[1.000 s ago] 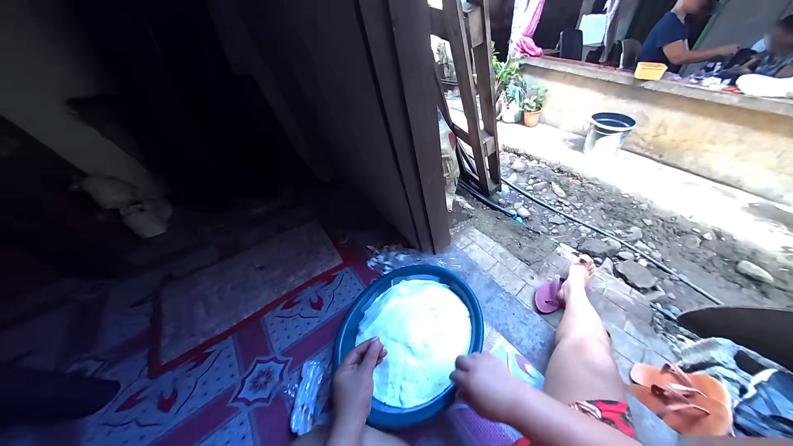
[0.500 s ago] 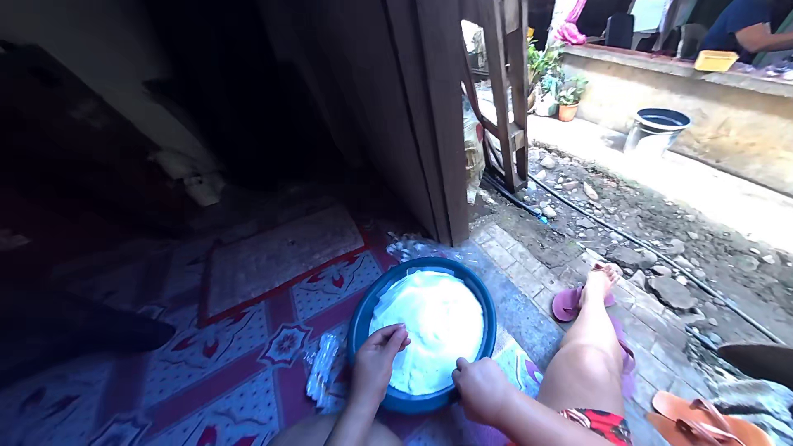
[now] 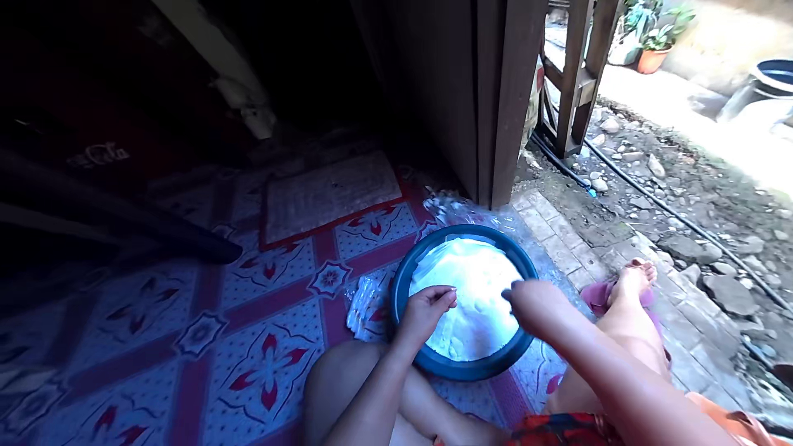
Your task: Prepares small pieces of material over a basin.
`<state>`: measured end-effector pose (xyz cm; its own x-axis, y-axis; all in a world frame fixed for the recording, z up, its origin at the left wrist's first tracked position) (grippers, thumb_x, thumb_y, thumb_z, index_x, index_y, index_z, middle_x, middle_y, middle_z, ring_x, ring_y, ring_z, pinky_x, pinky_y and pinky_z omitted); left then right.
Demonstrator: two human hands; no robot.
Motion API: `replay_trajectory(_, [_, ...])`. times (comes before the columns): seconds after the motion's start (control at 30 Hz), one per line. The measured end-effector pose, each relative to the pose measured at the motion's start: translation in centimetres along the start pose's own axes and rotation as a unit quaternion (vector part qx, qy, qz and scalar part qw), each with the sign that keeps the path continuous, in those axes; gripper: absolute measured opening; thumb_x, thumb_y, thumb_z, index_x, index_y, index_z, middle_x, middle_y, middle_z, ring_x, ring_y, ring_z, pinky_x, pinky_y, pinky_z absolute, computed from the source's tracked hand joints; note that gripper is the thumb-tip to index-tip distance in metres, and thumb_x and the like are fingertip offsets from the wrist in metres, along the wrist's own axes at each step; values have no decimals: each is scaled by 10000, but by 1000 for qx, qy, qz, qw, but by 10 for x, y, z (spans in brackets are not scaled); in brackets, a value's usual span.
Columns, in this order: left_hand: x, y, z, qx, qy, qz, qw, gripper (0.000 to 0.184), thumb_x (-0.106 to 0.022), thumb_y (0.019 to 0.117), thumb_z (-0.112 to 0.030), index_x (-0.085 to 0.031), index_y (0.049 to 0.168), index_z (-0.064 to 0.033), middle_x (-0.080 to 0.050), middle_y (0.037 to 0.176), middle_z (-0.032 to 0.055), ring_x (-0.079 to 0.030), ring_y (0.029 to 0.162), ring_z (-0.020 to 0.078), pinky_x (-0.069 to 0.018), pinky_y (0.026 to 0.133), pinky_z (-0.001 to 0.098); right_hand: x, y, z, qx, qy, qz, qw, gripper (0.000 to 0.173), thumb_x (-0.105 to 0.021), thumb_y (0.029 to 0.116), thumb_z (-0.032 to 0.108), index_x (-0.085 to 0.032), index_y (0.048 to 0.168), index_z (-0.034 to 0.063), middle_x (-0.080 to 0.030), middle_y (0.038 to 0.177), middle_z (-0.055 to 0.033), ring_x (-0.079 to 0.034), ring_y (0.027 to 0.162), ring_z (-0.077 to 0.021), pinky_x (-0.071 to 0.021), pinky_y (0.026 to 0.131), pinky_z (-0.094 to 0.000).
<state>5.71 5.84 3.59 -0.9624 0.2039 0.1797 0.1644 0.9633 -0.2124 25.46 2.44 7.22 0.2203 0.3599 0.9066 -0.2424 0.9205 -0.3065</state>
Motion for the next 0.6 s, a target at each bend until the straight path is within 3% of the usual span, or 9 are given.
replay_trajectory(0.1, [-2, 7, 2, 23, 26, 5, 999, 142, -648, 991, -54, -715, 1101, 5, -733, 930, 56, -704, 820, 98, -586, 787, 247, 7, 46, -29, 9, 27, -59, 998, 252, -629, 938, 60, -737, 1161, 103, -633, 1279, -195, -633, 1143, -426, -551, 903, -607])
replay_trajectory(0.17, [-3, 12, -2, 35, 55, 11, 998, 156, -639, 1000, -63, -712, 1122, 1, -732, 961, 69, -702, 836, 99, -581, 799, 251, -11, 66, -43, 12, 48, -52, 997, 264, -585, 953, 27, -747, 1150, 94, -616, 1309, -190, -615, 1187, -402, -541, 956, -575])
replay_trajectory(0.27, [-7, 13, -9, 53, 130, 32, 990, 193, -615, 1021, -90, -701, 1172, -7, -723, 1036, 80, -690, 890, 102, -561, 846, 269, -31, 77, -50, 17, 74, -46, 996, 255, -519, 990, 31, -747, 1101, 53, -627, 1282, -192, -624, 1184, -378, -531, 986, -543])
replay_trajectory(0.37, [-11, 14, -16, 56, 177, 43, 982, 211, -600, 1034, -108, -696, 1195, -11, -720, 1074, 90, -687, 923, 108, -550, 875, 277, -30, 79, -53, 21, 63, -71, 995, 247, -522, 987, 36, -757, 1058, 67, -652, 1237, -169, -641, 1150, -365, -546, 948, -543])
replay_trajectory(0.47, [-10, 16, -17, 51, 196, 40, 978, 218, -591, 1039, -113, -695, 1202, -12, -717, 1087, 100, -685, 934, 117, -545, 882, 280, -20, 73, -61, 8, 53, -119, 991, 248, -528, 971, 31, -764, 1001, 100, -676, 1189, -145, -664, 1112, -346, -568, 907, -533])
replay_trajectory(0.6, [-10, 18, -17, 52, 194, 34, 979, 224, -590, 1039, -116, -693, 1208, -10, -719, 1076, 99, -682, 926, 118, -543, 871, 278, -18, 65, -65, -3, 75, -139, 987, 243, -542, 981, 51, -780, 1005, 98, -682, 1160, -154, -671, 1092, -339, -557, 936, -515])
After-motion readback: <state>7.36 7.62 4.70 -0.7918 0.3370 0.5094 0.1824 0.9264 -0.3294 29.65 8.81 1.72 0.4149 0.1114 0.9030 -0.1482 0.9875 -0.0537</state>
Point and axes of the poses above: each hand's wrist, its own y-axis towards the middle knuckle, its own x-axis out of the back of the hand, z = x × y, the point moved 8 cm from there along y, towards the middle knuckle
